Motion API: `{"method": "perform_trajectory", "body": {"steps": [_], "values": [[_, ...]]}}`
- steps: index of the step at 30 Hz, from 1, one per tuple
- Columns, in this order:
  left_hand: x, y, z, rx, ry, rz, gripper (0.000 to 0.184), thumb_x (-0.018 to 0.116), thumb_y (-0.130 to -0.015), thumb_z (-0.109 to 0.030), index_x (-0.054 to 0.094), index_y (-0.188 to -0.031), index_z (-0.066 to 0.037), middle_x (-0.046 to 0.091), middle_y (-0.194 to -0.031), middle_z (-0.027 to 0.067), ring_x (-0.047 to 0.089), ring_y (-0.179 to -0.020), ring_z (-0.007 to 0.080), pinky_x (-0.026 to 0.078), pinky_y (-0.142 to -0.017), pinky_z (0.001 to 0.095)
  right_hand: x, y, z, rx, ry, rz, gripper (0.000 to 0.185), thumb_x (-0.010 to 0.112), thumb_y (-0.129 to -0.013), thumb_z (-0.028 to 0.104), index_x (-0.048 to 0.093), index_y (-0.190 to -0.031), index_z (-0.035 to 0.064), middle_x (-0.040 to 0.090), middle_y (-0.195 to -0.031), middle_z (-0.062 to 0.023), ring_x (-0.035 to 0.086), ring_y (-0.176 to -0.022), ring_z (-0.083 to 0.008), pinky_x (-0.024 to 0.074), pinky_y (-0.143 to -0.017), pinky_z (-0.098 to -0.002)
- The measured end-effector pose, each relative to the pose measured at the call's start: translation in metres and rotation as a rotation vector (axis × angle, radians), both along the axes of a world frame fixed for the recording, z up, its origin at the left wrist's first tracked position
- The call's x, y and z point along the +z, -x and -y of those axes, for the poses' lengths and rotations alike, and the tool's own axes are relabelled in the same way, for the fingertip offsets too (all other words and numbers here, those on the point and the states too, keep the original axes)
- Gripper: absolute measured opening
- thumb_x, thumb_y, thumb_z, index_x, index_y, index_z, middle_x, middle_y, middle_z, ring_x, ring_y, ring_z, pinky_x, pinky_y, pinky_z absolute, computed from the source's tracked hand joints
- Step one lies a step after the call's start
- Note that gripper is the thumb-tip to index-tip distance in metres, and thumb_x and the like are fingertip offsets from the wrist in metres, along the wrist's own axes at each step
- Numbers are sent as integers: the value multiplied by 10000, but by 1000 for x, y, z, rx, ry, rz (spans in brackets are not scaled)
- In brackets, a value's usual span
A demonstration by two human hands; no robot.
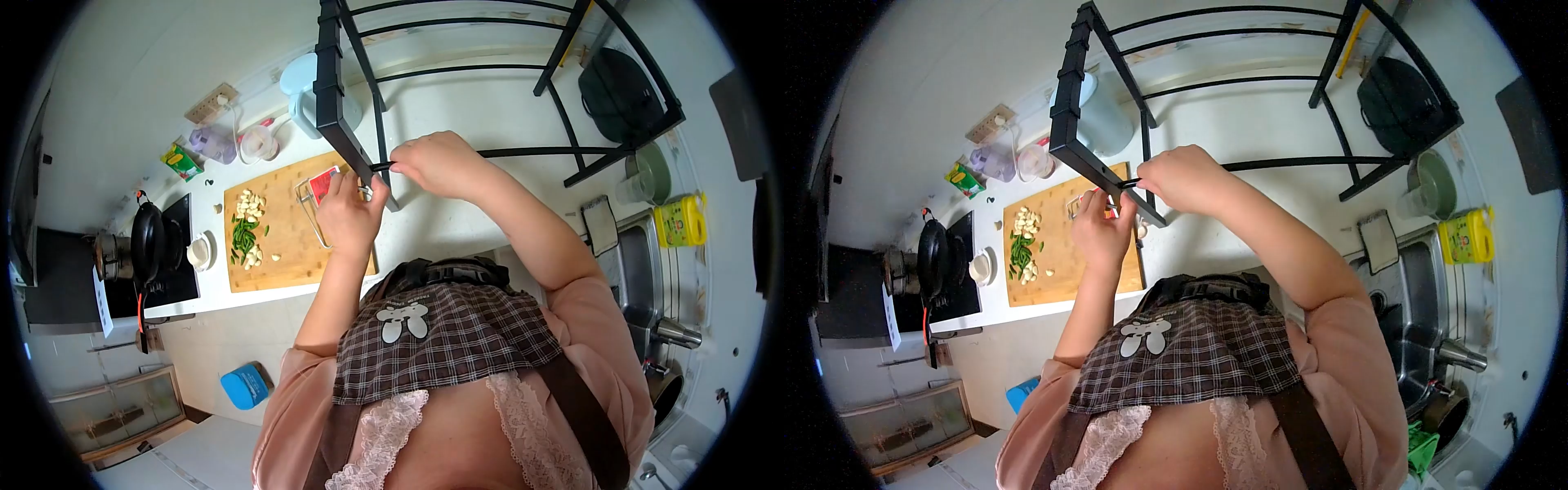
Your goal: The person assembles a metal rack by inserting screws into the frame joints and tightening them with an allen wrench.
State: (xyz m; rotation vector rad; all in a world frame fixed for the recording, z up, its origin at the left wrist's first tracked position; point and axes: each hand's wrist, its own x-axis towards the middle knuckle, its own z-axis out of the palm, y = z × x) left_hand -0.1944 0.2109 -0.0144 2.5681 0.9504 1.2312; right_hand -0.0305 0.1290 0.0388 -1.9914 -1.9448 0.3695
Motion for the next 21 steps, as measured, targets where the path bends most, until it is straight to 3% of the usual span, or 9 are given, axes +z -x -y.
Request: {"method": "perform_trajectory", "body": {"steps": [4,6,12,15,18,21], "values": [[-1,0,-1,9,-10,-36,238,695,-708,-244,628,-775,-26,563,-670,107,570,-521,305,457,-478,378,-11,0,2,16,-174,-37,151,619,-818,183,567,-831,42,620,-813,-112,603,-804,-332,473,-687,-420],[0,0,0,9,1,-30,239,695,-708,-245,628,-775,-25,563,-669,107,570,-521,304,457,-477,377,-9,1,2,-47,-233,-181,167,599,-838,218,581,-856,54,625,-841,-106,607,-817,-328,476,-700,-427],[-1,-1,-3,10,-29,-24,243,696,-707,-249,630,-779,-26,564,-665,102,571,-526,301,456,-479,376,-12,0,-1,-5,-95,40,177,648,-792,191,564,-875,59,616,-863,-108,605,-821,-335,477,-705,-432],[-3,1,-5,12,-25,-31,252,696,-714,-256,635,-794,-24,571,-672,102,576,-542,302,460,-494,380,-15,3,3,-26,-251,-49,179,651,-786,200,574,-884,71,615,-861,-109,605,-810,-335,476,-695,-443],[3,4,1,2,58,-37,269,695,-738,-268,642,-817,-17,585,-690,111,581,-565,299,467,-518,383,-17,2,0,-105,-156,-147,173,647,-784,192,580,-890,74,615,-873,-117,606,-818,-340,478,-700,-447],[-4,6,-2,-9,88,-91,281,687,-788,-275,649,-851,-3,609,-726,130,586,-584,279,471,-544,382,-19,3,2,-23,-219,9,168,633,-793,206,570,-848,60,611,-846,-110,623,-805,-323,492,-670,-436]]}}
